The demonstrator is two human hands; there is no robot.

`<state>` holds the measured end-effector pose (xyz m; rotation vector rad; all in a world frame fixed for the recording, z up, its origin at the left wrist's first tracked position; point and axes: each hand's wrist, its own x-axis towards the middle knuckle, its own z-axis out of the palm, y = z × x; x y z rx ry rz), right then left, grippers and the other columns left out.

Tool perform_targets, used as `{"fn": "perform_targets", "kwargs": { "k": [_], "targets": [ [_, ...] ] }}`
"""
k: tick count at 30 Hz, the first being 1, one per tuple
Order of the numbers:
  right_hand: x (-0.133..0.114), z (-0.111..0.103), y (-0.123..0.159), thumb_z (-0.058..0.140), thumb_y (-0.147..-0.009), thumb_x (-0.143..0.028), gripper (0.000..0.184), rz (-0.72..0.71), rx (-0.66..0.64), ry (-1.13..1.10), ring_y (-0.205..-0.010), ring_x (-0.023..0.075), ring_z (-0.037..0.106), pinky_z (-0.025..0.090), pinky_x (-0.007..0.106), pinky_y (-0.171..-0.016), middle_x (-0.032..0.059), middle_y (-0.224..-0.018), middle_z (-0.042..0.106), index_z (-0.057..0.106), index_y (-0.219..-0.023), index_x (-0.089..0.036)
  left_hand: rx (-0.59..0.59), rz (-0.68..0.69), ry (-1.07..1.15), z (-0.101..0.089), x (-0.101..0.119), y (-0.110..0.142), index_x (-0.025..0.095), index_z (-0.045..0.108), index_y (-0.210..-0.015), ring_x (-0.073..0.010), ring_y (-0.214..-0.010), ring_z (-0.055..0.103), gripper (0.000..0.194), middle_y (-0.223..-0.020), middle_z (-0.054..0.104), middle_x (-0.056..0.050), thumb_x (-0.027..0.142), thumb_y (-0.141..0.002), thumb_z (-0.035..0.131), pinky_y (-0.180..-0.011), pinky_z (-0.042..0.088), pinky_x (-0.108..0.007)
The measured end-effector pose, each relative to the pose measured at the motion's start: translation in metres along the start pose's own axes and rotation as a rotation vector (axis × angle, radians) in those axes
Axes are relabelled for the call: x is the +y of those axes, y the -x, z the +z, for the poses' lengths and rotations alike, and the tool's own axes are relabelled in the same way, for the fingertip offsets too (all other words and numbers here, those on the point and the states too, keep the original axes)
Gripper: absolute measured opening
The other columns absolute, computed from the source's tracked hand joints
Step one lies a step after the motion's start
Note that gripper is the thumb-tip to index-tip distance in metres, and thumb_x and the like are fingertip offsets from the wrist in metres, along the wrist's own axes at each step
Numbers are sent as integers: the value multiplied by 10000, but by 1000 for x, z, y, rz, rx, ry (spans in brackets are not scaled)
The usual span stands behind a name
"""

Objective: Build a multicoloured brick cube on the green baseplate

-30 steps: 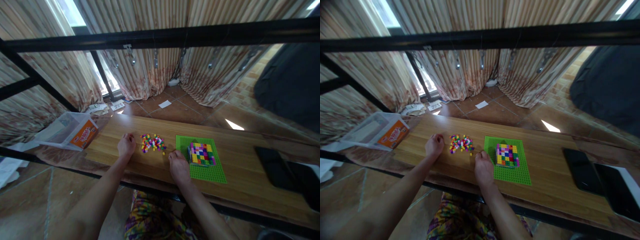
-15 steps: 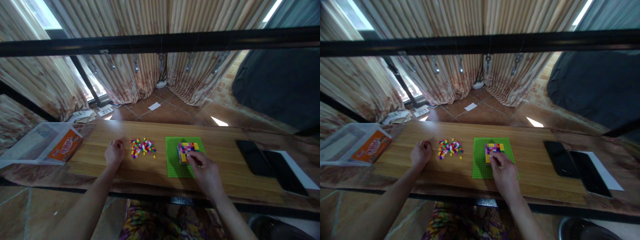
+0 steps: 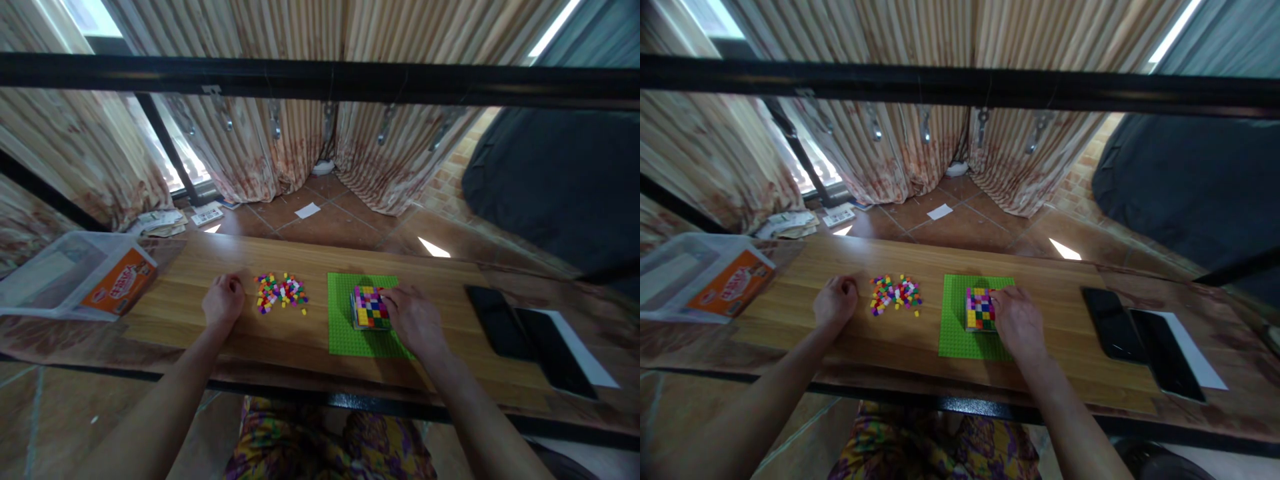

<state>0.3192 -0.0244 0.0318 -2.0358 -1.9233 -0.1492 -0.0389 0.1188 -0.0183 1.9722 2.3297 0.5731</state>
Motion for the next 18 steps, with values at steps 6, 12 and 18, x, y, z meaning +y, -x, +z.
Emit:
{"fn": "perform_targets", "kwargs": {
  "k": [6, 12, 18],
  "targets": [
    [3, 2, -3, 436, -953, -218, 310, -34, -37, 47, -820, 205, 557, 440, 334, -812, 80, -880, 679, 732, -863, -202, -5, 5, 11, 2, -1, 0, 216, 689, -990, -239, -908, 642, 292, -1054, 686, -92, 277, -904, 417, -694, 451, -315],
    [0, 3, 0, 453, -950, -230, 281, -38, 2, 66, -856, 234, 553, 433, 348, -777, 101, -902, 685, 728, -912, -182, -3, -8, 19, 6, -3, -1, 229, 688, -990, -235, -903, 643, 279, -1052, 687, -80, 281, -908, 427, -696, 448, -313],
    [-2, 6, 2, 459, -939, -230, 271, -11, 36, 55, -859, 231, 572, 428, 347, -767, 96, -908, 707, 724, -973, -185, 5, -6, 26, 5, -2, 0, 226, 681, -988, -234, -912, 642, 270, -1059, 685, -77, 276, -909, 428, -696, 444, -310]
  ]
}}
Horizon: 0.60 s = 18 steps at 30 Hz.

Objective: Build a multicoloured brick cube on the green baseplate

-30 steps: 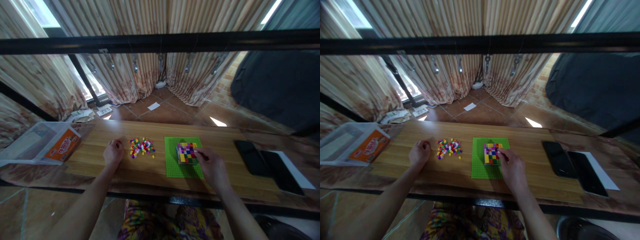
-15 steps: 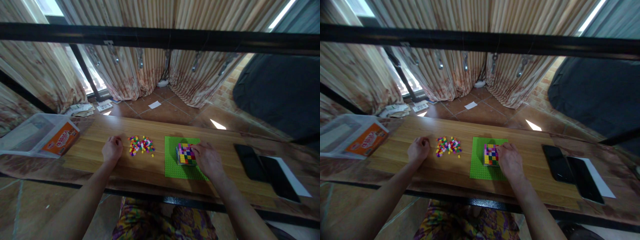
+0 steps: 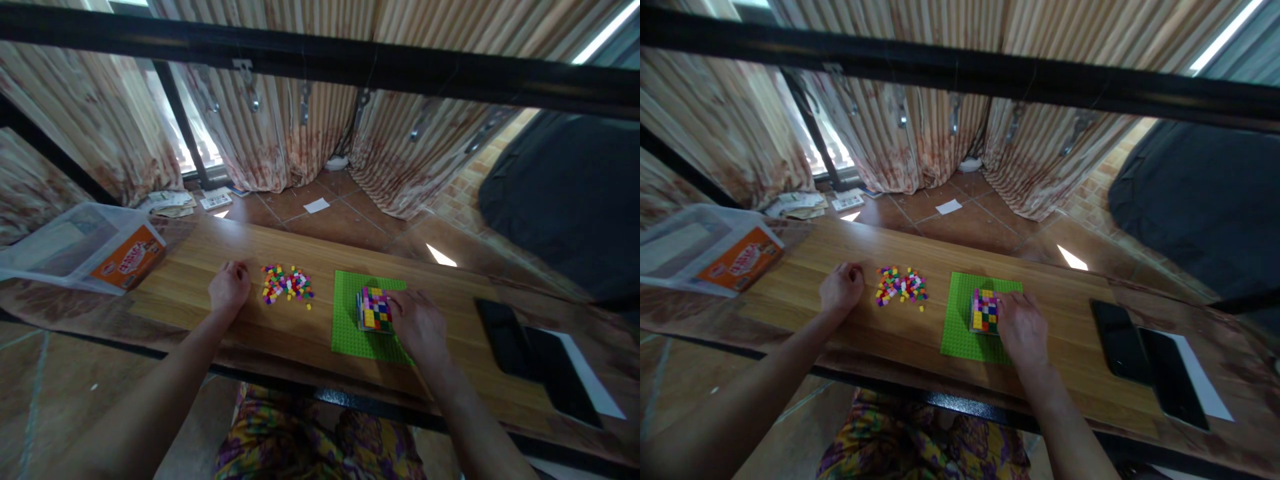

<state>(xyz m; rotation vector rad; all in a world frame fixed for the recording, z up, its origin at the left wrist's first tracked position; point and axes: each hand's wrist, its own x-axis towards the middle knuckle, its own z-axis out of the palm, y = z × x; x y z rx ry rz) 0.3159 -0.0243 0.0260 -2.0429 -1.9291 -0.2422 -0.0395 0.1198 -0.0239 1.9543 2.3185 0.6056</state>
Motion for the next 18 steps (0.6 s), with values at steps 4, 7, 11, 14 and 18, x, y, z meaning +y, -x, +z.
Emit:
{"fn": "perform_targets", "kwargs": {
  "k": [4, 7, 11, 14, 18],
  "targets": [
    [0, 1, 2, 444, -939, -257, 297, 22, 28, 1, -844, 229, 586, 427, 344, -748, 93, -909, 721, 733, -962, -192, -13, 2, 4, -1, 1, 1, 226, 681, -982, -226, -922, 643, 269, -1055, 685, -71, 276, -913, 426, -689, 438, -301],
    [1, 1, 3, 433, -936, -255, 307, 19, 42, -1, -832, 224, 593, 426, 341, -748, 90, -918, 730, 730, -966, -183, -23, -2, 4, -2, 2, 1, 224, 683, -988, -223, -900, 643, 271, -1043, 685, -72, 279, -914, 429, -676, 433, -299],
    [2, 0, 4, 452, -926, -240, 282, -9, 94, -9, -816, 220, 594, 434, 334, -761, 91, -898, 727, 725, -947, -176, -12, 3, 11, -2, 3, 2, 219, 684, -980, -224, -904, 640, 268, -1036, 683, -73, 269, -912, 430, -684, 436, -303],
    [5, -2, 7, 448, -921, -211, 280, -22, 122, -4, -839, 223, 587, 445, 344, -789, 106, -909, 714, 723, -938, -160, -14, 9, 16, -2, 3, 2, 220, 685, -972, -222, -907, 637, 267, -1026, 681, -74, 267, -911, 429, -690, 441, -303],
    [9, -1, 14, 422, -889, -138, 315, -31, 123, 5, -921, 233, 567, 452, 362, -835, 109, -1012, 698, 720, -988, -166, -18, 1, 2, -2, 3, 1, 217, 685, -965, -219, -907, 638, 269, -1018, 681, -72, 269, -912, 427, -693, 443, -299]
  ]
}}
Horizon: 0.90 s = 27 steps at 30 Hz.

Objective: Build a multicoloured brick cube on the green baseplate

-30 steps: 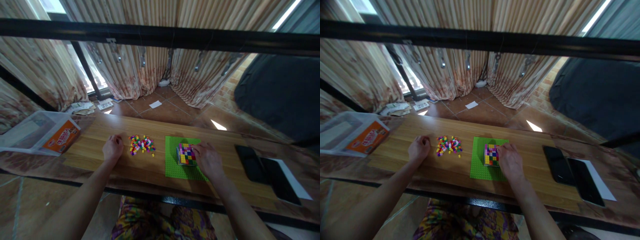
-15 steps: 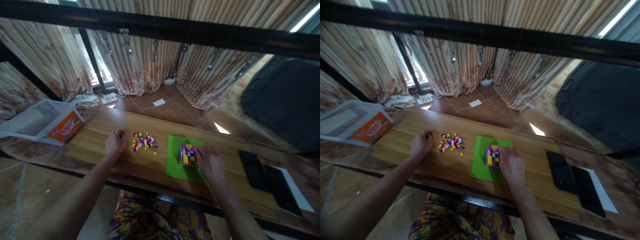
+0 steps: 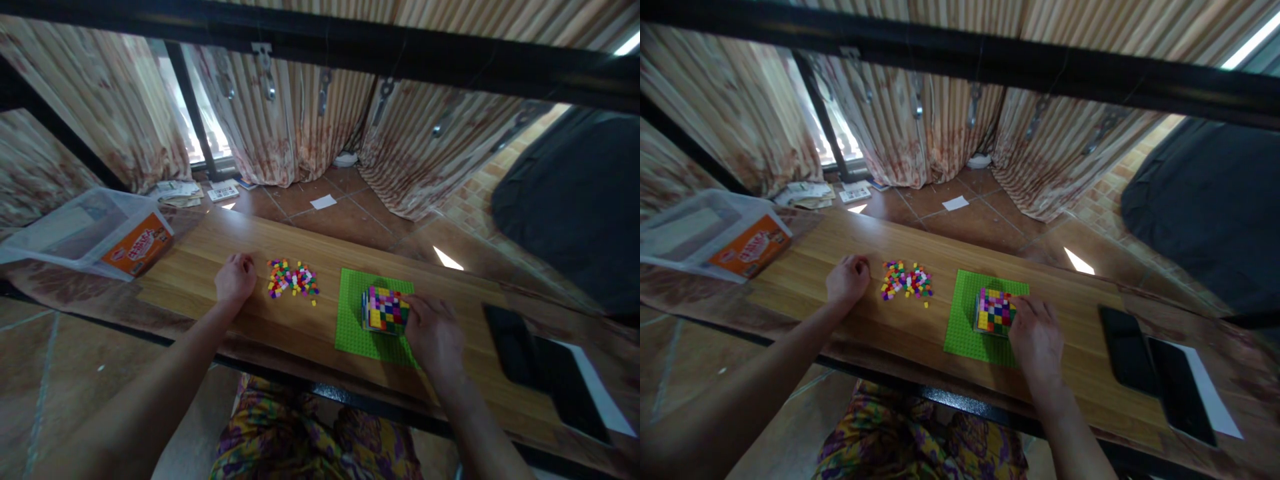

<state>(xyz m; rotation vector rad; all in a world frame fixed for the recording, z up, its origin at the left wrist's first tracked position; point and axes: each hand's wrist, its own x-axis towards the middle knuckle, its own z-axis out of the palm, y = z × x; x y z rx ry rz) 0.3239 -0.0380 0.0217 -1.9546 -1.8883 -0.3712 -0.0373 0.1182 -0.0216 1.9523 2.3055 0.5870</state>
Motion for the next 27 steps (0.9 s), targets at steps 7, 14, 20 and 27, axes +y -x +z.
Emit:
{"fn": "perform_targets", "kwargs": {
  "k": [7, 14, 20, 27],
  "targets": [
    [2, 3, 7, 411, -870, -112, 356, -45, -31, 65, -934, 233, 552, 456, 351, -844, 88, -1060, 680, 725, -1019, -188, -6, -16, -7, -1, 1, 0, 219, 681, -972, -224, -898, 644, 268, -1024, 680, -71, 279, -919, 425, -692, 442, -306],
    [0, 5, 11, 397, -880, -112, 366, -114, -59, 74, -950, 246, 562, 473, 361, -839, 117, -1089, 665, 706, -1071, -151, -30, -13, -4, -1, 2, 2, 219, 668, -1003, -216, -932, 646, 265, -1051, 677, -69, 265, -930, 418, -697, 437, -295],
    [4, 5, 10, 399, -887, -117, 352, -135, -50, 81, -943, 247, 576, 488, 364, -817, 130, -1093, 670, 704, -1060, -142, -35, 2, 20, 0, 0, 2, 215, 656, -1006, -212, -957, 640, 268, -1070, 665, -67, 260, -942, 400, -717, 442, -292],
    [-48, -6, -5, 448, -938, -236, 280, -32, 153, -154, -902, 224, 622, 487, 363, -846, 105, -996, 714, 708, -1004, -155, -65, -5, 30, -3, 2, 4, 215, 641, -1007, -196, -968, 635, 270, -1071, 658, -58, 257, -954, 379, -724, 439, -286]
  ]
}}
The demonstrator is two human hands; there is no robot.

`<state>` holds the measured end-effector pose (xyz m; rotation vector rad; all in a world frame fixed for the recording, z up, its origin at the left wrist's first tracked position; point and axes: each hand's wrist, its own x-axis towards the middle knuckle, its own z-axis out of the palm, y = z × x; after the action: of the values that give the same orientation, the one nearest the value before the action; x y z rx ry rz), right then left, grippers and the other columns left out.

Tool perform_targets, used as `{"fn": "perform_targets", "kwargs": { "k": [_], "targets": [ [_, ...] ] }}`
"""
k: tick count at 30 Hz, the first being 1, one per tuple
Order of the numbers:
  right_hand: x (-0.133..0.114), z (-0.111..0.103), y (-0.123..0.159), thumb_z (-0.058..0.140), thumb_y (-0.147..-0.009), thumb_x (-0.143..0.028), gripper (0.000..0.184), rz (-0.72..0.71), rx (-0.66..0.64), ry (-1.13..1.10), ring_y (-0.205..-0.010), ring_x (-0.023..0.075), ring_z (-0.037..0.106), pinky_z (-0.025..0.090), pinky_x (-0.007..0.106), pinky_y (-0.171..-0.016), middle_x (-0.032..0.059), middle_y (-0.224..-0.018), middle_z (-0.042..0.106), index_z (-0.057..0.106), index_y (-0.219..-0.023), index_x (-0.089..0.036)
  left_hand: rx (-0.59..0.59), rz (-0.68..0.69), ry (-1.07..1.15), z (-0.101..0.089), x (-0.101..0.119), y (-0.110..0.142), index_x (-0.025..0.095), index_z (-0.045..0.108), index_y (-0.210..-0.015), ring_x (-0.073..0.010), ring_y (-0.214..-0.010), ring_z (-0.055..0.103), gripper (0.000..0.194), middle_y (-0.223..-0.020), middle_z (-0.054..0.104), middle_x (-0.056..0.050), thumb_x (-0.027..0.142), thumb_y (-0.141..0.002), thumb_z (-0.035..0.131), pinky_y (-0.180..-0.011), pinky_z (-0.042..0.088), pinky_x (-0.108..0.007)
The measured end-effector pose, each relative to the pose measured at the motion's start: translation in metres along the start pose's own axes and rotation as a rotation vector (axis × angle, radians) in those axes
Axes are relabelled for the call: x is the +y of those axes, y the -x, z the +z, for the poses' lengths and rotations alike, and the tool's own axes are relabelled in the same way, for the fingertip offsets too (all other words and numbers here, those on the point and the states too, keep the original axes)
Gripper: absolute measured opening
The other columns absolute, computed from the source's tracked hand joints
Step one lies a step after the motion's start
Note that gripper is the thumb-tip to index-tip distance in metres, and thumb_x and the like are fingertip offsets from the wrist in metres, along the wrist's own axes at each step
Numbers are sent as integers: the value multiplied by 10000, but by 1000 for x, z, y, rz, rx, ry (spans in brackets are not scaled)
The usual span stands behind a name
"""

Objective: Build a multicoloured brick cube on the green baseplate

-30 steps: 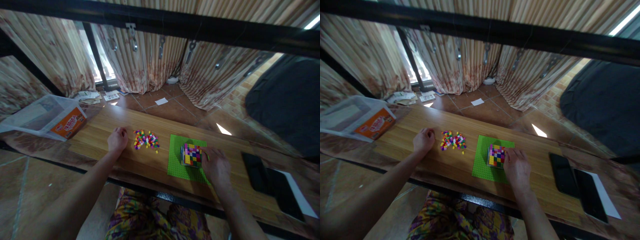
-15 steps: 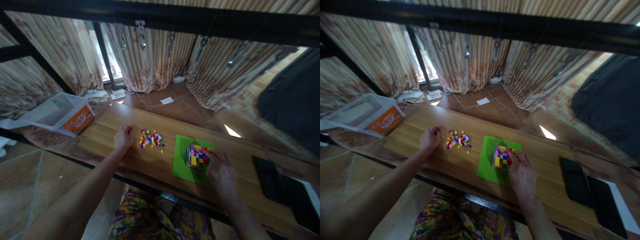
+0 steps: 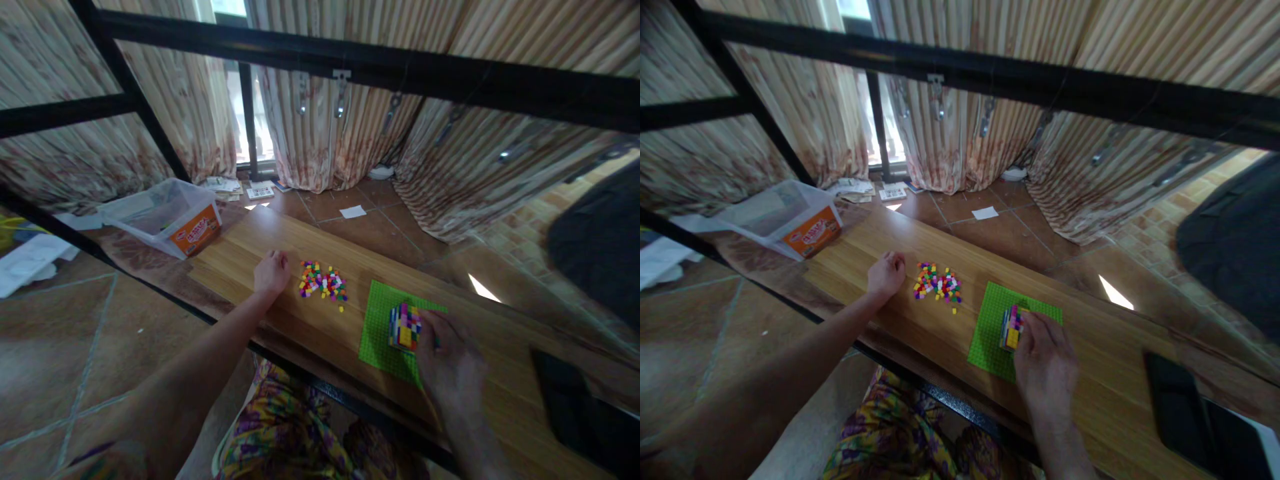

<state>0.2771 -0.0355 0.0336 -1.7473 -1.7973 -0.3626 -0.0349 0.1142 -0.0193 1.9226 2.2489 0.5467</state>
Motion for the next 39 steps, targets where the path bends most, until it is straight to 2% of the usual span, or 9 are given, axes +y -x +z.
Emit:
{"fn": "perform_targets", "kwargs": {
  "k": [4, 6, 11, 14, 19, 23, 29, 34, 39],
  "targets": [
    [-48, 27, -9, 453, -941, -254, 272, 10, -145, -281, -880, 197, 640, 480, 338, -863, 80, -948, 720, 712, -967, -176, -22, -4, 0, -2, 1, 1, 216, 634, -1010, -190, -970, 632, 279, -1070, 656, -57, 265, -965, 363, -726, 441, -286],
    [-62, 49, -18, 445, -931, -238, 282, 71, -231, -303, -885, 203, 633, 475, 329, -837, 86, -977, 715, 713, -992, -177, -31, -4, 4, -3, 2, 2, 216, 633, -1004, -190, -977, 629, 278, -1062, 655, -58, 269, -968, 363, -733, 442, -287],
    [-72, 101, -49, 466, -912, -201, 275, 123, -427, -241, -934, 202, 607, 430, 304, -873, 87, -984, 695, 722, -1011, -184, -29, -9, 21, -3, 2, 3, 215, 628, -1001, -184, -977, 630, 253, -1068, 655, -56, 242, -959, 380, -748, 441, -285],
    [-71, 117, -59, 474, -909, -192, 267, 108, -469, -229, -934, 198, 596, 416, 299, -883, 96, -974, 680, 735, -957, -175, -16, -5, 26, -3, 2, 3, 210, 628, -987, -187, -975, 630, 245, -1052, 654, -58, 234, -953, 386, -750, 442, -286],
    [-62, 114, -48, 500, -885, -174, 247, 94, -507, -238, -904, 190, 595, 421, 290, -852, 82, -929, 670, 740, -830, -185, -9, 6, 47, -1, 0, 3, 214, 628, -985, -183, -978, 628, 245, -1050, 651, -58, 232, -956, 386, -761, 443, -284],
    [-55, 105, -41, 515, -869, -169, 235, 137, -556, -269, -885, 178, 612, 433, 285, -826, 55, -937, 681, 745, -844, -210, -5, 8, 47, 0, -1, 3, 217, 629, -985, -183, -966, 627, 249, -1042, 647, -56, 235, -957, 383, -740, 439, -283],
    [-61, 110, -53, 556, -863, -185, 231, 131, -589, -312, -930, 174, 619, 433, 274, -870, 61, -991, 686, 749, -987, -211, -5, 2, 25, -1, -1, 3, 221, 629, -968, -180, -942, 627, 243, -1033, 648, -49, 240, -950, 388, -704, 426, -277],
    [-67, 115, -59, 584, -869, -221, 195, 158, -602, -291, -921, 188, 618, 429, 282, -849, 74, -966, 687, 761, -949, -205, -2, -8, 23, 1, -1, 1, 226, 629, -982, -181, -929, 631, 236, -1034, 654, -44, 253, -947, 396, -689, 422, -276],
    [-71, 116, -63, 615, -863, -246, 170, 182, -621, -315, -892, 156, 626, 427, 253, -816, 31, -955, 698, 764, -942, -265, 28, 5, 22, 4, -4, -2, 229, 641, -963, -190, -934, 632, 239, -1025, 659, -45, 257, -934, 405, -707, 432, -279]
  ]
}}
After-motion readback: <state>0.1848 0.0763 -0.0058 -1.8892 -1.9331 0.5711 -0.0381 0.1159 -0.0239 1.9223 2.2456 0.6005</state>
